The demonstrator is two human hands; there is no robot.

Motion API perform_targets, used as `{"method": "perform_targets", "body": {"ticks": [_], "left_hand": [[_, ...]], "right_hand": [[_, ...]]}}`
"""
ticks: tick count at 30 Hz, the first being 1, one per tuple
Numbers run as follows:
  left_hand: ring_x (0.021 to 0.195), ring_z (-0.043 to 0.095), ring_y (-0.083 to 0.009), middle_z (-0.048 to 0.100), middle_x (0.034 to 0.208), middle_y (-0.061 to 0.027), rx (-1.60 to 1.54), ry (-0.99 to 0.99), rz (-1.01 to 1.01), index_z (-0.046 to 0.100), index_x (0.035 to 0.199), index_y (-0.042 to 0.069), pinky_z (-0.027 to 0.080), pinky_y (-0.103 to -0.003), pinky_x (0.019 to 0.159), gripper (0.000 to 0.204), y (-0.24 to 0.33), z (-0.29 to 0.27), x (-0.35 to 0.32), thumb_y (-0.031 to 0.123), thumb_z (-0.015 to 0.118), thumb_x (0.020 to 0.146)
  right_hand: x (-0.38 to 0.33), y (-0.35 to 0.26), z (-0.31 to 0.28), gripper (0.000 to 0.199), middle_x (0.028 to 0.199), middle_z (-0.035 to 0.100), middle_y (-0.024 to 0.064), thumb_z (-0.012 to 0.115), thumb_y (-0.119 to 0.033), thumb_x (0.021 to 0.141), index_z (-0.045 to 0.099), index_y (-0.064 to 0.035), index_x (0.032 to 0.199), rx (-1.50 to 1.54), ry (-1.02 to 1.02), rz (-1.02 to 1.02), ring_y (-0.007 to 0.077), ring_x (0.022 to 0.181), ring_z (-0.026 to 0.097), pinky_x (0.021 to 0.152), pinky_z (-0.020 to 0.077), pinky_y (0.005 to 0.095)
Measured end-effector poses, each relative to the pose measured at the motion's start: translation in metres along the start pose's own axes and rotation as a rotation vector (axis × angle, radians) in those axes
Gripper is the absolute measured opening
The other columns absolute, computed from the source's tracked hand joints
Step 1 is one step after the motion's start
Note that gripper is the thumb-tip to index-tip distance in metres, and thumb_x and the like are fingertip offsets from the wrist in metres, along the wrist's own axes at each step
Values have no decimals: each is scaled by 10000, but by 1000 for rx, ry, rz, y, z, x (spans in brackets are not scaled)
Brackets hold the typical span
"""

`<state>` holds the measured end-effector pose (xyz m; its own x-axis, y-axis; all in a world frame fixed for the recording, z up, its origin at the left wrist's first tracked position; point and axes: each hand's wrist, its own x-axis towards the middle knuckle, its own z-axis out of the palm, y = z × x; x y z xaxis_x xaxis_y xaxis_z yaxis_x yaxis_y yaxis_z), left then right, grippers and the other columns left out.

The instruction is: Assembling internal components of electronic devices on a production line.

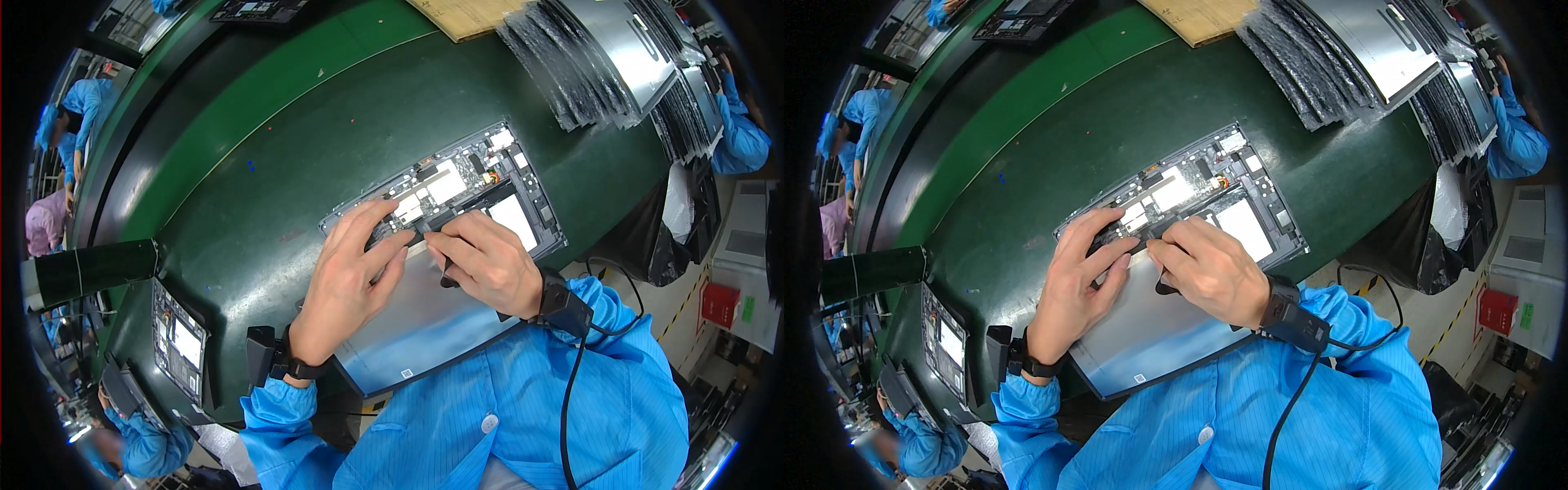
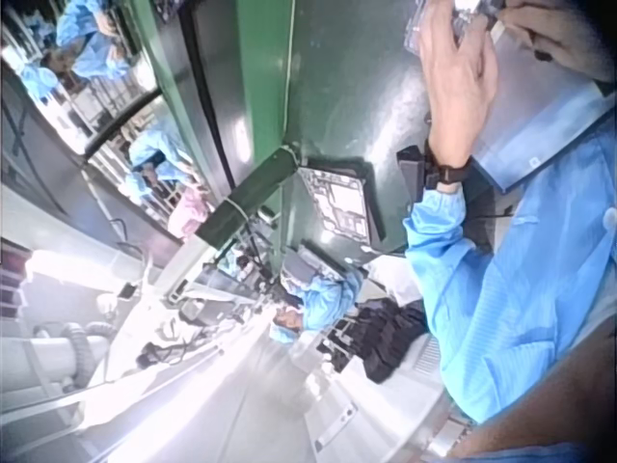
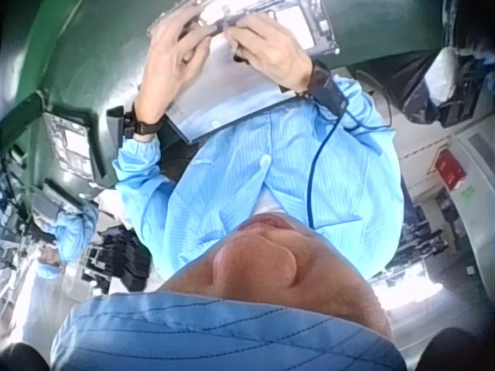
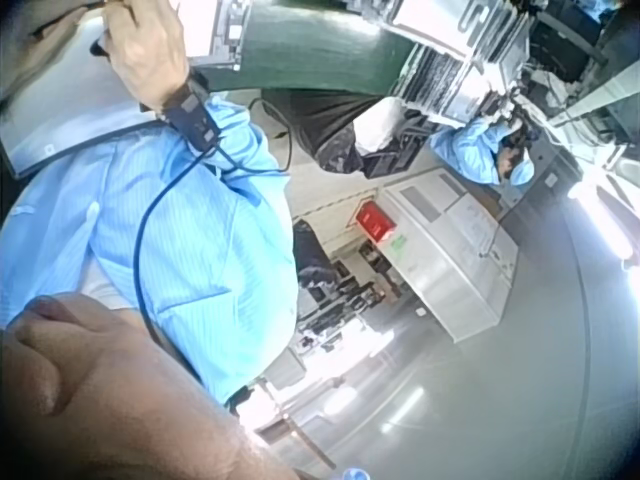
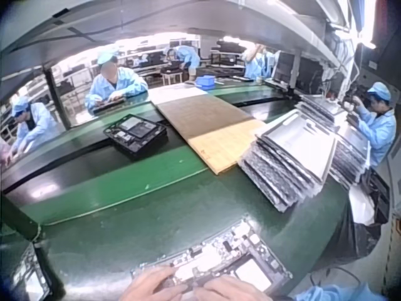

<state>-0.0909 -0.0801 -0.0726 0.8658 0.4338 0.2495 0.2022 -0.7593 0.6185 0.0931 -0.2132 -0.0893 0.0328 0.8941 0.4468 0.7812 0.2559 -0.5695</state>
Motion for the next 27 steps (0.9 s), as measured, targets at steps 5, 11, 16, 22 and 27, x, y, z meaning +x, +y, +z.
{"method": "perform_targets", "body": {"ticks": [5, 11, 16, 22, 27], "left_hand": [[1242, 594, -378, 615, 1309, -187, -14, -2, 11, 758, 1067, 12, 505, -470, 1010, 209, -1, 1, 0, 39, 739, 860], [1250, 587, -378, 613, 1309, -186, -15, -9, 4, 758, 1076, 11, 496, -474, 1023, 220, 0, 0, 0, 43, 737, 860], [1274, 568, -384, 594, 1335, -198, -7, -32, -2, 751, 1108, 14, 479, -480, 1044, 244, 1, -1, 0, 62, 730, 869], [1306, 539, -410, 556, 1387, -223, 13, -70, 11, 727, 1180, 11, 457, -494, 1077, 316, 2, -1, -4, 97, 728, 876], [1334, 519, -414, 540, 1414, -223, -26, -85, -21, 722, 1205, 19, 451, -493, 1090, 335, 1, -2, -5, 118, 724, 886]], "right_hand": [[0, 1, -1, 376, 929, 601, 90, 795, 37, 691, 695, 5, 1052, 17, -3, -1, 264, 835, 632, 716, 550, 364], [0, 1, 0, 358, 931, 605, 91, 792, 42, 704, 699, 5, 1047, 21, 2, 11, 264, 832, 633, 715, 549, 365], [1, -1, 2, 352, 923, 604, 93, 797, 31, 708, 695, 13, 1044, 7, 36, 18, 272, 819, 631, 711, 546, 379], [-1, -2, 3, 347, 888, 621, 101, 815, 38, 715, 699, 24, 1041, -22, 58, 37, 269, 770, 637, 641, 534, 370], [2, -4, 3, 352, 886, 619, 104, 812, 42, 711, 698, 23, 1044, -2, 56, 31, 271, 767, 635, 638, 533, 371]]}}
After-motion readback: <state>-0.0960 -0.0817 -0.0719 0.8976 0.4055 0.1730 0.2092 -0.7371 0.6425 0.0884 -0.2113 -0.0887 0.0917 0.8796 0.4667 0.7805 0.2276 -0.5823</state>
